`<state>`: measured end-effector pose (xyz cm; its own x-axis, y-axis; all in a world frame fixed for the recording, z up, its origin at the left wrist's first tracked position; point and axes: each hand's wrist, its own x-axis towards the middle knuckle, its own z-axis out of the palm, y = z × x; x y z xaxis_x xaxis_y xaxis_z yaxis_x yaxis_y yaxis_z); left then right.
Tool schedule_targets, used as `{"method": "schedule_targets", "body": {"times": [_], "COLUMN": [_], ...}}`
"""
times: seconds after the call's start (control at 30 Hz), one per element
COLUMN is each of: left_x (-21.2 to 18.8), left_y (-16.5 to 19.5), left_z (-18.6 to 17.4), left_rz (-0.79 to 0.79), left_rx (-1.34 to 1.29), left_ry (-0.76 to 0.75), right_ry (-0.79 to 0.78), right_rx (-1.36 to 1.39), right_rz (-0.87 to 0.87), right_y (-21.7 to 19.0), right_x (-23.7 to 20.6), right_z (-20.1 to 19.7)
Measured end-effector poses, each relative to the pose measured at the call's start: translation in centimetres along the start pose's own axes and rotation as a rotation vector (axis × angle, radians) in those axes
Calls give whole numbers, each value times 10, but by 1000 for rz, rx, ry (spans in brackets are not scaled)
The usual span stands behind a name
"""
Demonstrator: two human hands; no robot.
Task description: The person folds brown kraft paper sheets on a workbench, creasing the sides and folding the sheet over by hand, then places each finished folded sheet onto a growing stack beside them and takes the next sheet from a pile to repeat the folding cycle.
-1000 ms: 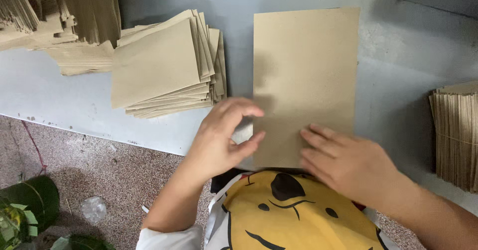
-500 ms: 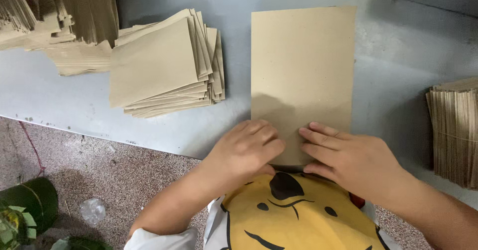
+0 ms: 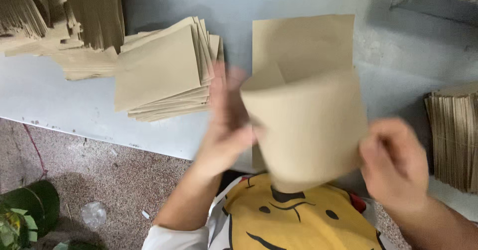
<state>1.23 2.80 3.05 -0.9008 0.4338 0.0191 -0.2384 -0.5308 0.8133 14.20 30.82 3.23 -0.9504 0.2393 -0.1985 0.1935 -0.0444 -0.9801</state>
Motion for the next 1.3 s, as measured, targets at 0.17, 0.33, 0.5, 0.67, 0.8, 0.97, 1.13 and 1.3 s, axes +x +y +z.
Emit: {"method": "schedule_targets", "body": {"times": [0.17, 0.33, 0.5, 0.67, 0.8, 0.97, 1.13, 1.3], "left_x": [4, 9, -1, -11, -8, -5, -6, 6], "left_y": [-12, -19, -40, -52, -49, -39, -30, -32], "left_z": [22, 17, 2, -5, 0, 14, 19, 18], "left_rz": [-416, -240, -212, -226, -203, -172, 180, 173], "left_rx": [-136, -236, -190, -169, -104, 99, 522, 556], "left_ry": [87, 137, 84, 38, 36, 141, -89, -179], "right_ry": [144, -87, -158, -136, -181, -239, -248, -241], "right_rx": [-76, -86, 196, 114, 67, 74, 134, 145], "right_rz": [5, -270, 39, 138, 25, 25, -157, -158], "right_y": [15, -1, 3, 9, 10, 10, 9, 9], "right_x": [28, 37, 38, 35, 33, 37, 38, 45], "right_z": [29, 35, 43, 44, 44, 39, 33, 50]}}
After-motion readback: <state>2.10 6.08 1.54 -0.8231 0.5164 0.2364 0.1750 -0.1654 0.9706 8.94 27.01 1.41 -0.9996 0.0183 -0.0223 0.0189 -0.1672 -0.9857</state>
